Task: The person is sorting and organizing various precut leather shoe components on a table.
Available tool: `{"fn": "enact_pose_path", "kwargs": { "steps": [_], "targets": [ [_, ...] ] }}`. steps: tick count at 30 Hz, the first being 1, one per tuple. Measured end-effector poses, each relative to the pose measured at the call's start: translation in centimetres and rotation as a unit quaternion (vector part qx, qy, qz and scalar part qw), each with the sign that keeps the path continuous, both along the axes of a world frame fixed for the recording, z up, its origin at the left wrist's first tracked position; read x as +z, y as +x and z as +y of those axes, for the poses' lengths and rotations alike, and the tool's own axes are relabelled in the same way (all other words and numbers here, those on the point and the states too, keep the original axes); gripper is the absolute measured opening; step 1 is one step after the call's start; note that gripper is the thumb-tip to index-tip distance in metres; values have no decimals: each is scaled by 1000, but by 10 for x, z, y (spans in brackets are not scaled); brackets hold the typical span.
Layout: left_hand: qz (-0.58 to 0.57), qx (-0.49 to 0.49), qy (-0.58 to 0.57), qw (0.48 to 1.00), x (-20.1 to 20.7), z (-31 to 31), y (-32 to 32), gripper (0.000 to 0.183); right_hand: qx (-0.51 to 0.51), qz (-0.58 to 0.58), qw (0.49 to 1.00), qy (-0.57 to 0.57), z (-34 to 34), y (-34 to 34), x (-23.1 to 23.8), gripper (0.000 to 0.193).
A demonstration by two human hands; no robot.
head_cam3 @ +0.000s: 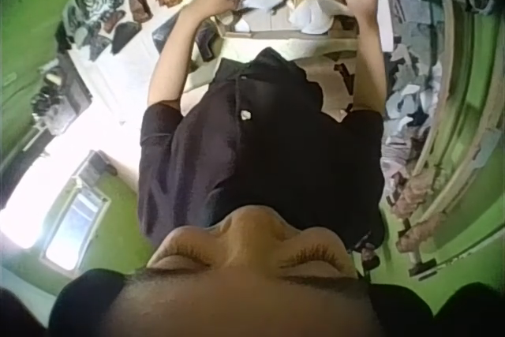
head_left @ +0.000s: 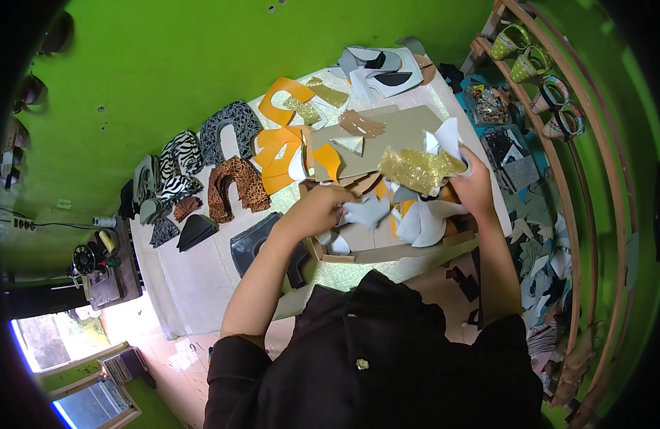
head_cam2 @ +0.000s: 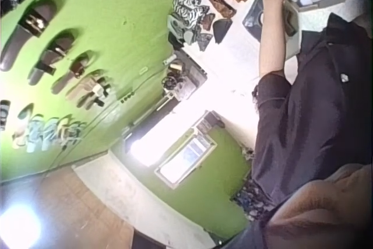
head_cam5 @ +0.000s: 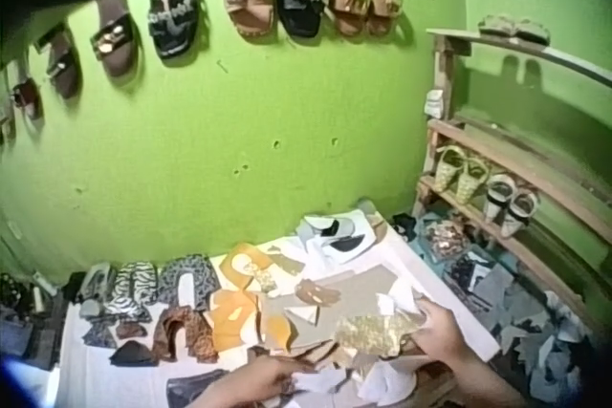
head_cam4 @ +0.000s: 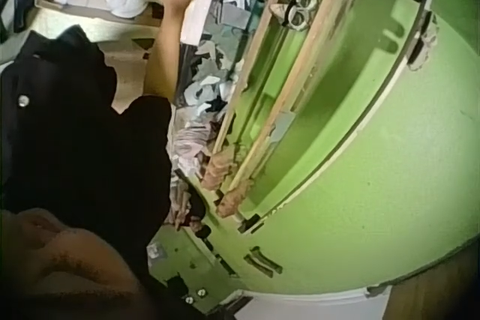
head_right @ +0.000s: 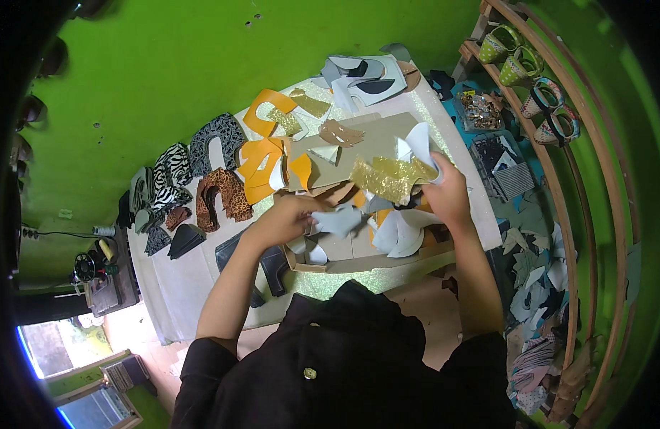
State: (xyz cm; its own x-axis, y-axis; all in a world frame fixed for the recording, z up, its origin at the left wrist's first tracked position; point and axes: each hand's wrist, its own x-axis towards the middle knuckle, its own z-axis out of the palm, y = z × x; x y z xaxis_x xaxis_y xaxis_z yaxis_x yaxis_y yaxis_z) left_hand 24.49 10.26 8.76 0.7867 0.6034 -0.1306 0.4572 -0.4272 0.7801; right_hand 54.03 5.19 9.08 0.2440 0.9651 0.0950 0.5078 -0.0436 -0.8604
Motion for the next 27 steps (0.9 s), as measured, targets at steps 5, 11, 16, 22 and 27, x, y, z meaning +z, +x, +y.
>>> {"fn": "enact_pose_path", "kwargs": {
  "steps": [5, 11, 16, 22, 27],
  "targets": [
    [-26, -53, -16, 998, -9, -16, -2, 34, -6, 40, 999, 27, 1, 10, 3, 38],
    [24, -7, -71, 997, -19, -18, 33, 27, -52, 83, 994, 54, -2, 4, 8, 40],
    [-92, 200, -159, 962, -91, -25, 95, 53, -97, 108, 989, 20, -9, 4, 4, 51],
    [-25, 254, -159, 954, -112, -28, 113, 42, -104, 141, 983, 54, -20, 4, 5, 53],
    [-127, 274, -47, 952, -47, -35, 82, 21, -184, 180, 964, 70, -24, 28, -16, 61]
  ]
}}
